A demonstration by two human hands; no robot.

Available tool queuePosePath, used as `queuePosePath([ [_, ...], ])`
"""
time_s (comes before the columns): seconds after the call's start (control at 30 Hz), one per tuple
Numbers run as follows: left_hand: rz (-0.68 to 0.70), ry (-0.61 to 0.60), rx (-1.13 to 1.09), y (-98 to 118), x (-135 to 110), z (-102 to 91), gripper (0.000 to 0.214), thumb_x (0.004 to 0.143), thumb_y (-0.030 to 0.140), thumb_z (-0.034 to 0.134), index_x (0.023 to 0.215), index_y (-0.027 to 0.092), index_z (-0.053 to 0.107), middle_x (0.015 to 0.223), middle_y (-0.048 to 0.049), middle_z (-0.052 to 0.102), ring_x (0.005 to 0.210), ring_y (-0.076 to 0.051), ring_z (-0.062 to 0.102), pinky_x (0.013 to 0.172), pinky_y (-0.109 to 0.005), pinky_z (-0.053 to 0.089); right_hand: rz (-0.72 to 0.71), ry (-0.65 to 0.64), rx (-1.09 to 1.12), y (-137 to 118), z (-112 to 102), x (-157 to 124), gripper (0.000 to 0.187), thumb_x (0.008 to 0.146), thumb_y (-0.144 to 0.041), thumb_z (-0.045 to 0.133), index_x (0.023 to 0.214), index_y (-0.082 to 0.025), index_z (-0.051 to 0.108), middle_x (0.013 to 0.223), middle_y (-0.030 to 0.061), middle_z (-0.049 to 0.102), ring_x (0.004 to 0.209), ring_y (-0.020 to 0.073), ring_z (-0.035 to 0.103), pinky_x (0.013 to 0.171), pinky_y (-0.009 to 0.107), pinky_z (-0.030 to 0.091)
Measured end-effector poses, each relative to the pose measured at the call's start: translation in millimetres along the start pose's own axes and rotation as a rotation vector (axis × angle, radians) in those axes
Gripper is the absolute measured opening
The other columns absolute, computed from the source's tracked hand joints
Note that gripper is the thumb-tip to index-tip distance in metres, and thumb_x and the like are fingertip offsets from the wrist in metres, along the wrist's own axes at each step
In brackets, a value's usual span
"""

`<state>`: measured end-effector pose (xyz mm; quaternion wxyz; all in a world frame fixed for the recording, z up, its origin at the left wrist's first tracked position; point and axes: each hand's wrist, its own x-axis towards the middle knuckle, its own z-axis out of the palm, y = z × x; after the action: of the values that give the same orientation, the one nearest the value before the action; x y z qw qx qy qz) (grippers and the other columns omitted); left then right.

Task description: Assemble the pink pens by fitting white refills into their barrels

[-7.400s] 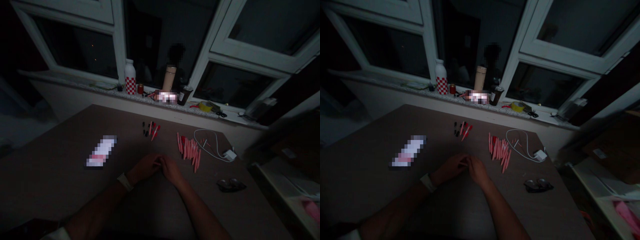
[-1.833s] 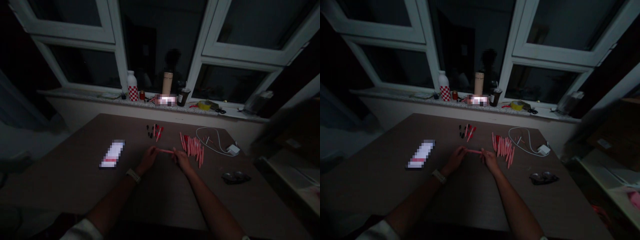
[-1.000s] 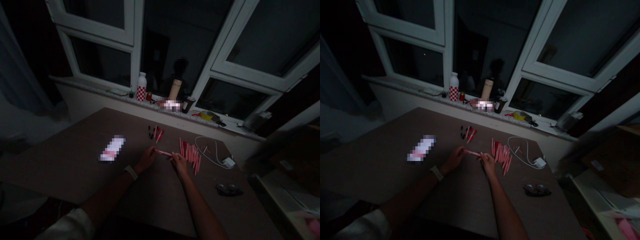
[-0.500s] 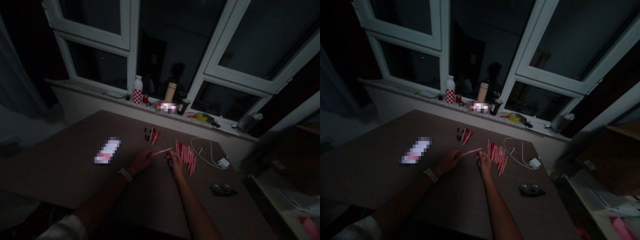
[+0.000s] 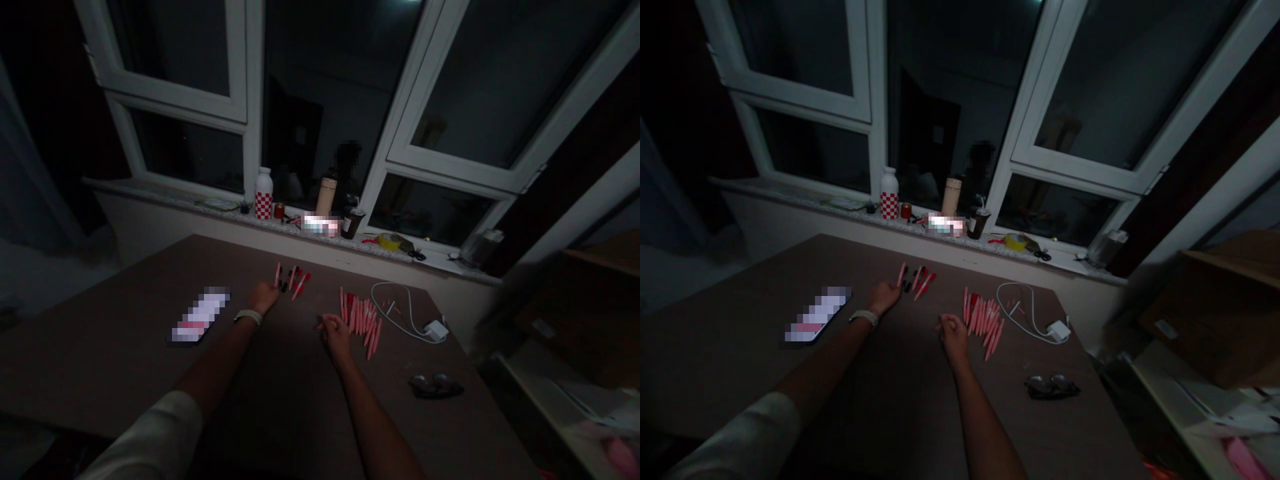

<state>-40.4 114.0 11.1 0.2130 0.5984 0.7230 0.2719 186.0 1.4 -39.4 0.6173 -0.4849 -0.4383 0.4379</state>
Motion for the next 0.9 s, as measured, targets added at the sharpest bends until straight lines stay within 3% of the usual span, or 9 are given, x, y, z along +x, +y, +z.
queuePosePath([
  [0.37,-0.038,-0.044,0.111,8,6,0.5,0.038,0.084,0.045,0.056,0.095,0.015,0.076,0.106,-0.0202,0.071,0.102,-0.035,0.066,0.075,-0.034,0.049,-0.004,-0.028,-0.026,-8,2,-3,0.042,0.072,-0.056,0.067,0.083,-0.015,0.062,0.055,-0.0018,0.064,0.038,0.007,0.039,0.039,0.019,0.026],
  [0.9,0.004,-0.068,0.119,3,15,2.3,0.041,0.086,0.048,0.052,0.086,0.014,0.074,0.099,-0.0191,0.072,0.095,-0.032,0.068,0.073,-0.033,0.049,-0.022,-0.082,-0.143,-5,1,-4,0.041,0.077,-0.056,0.063,0.085,-0.016,0.063,0.058,-0.0008,0.063,0.04,0.0078,0.04,0.04,0.019,0.027],
])
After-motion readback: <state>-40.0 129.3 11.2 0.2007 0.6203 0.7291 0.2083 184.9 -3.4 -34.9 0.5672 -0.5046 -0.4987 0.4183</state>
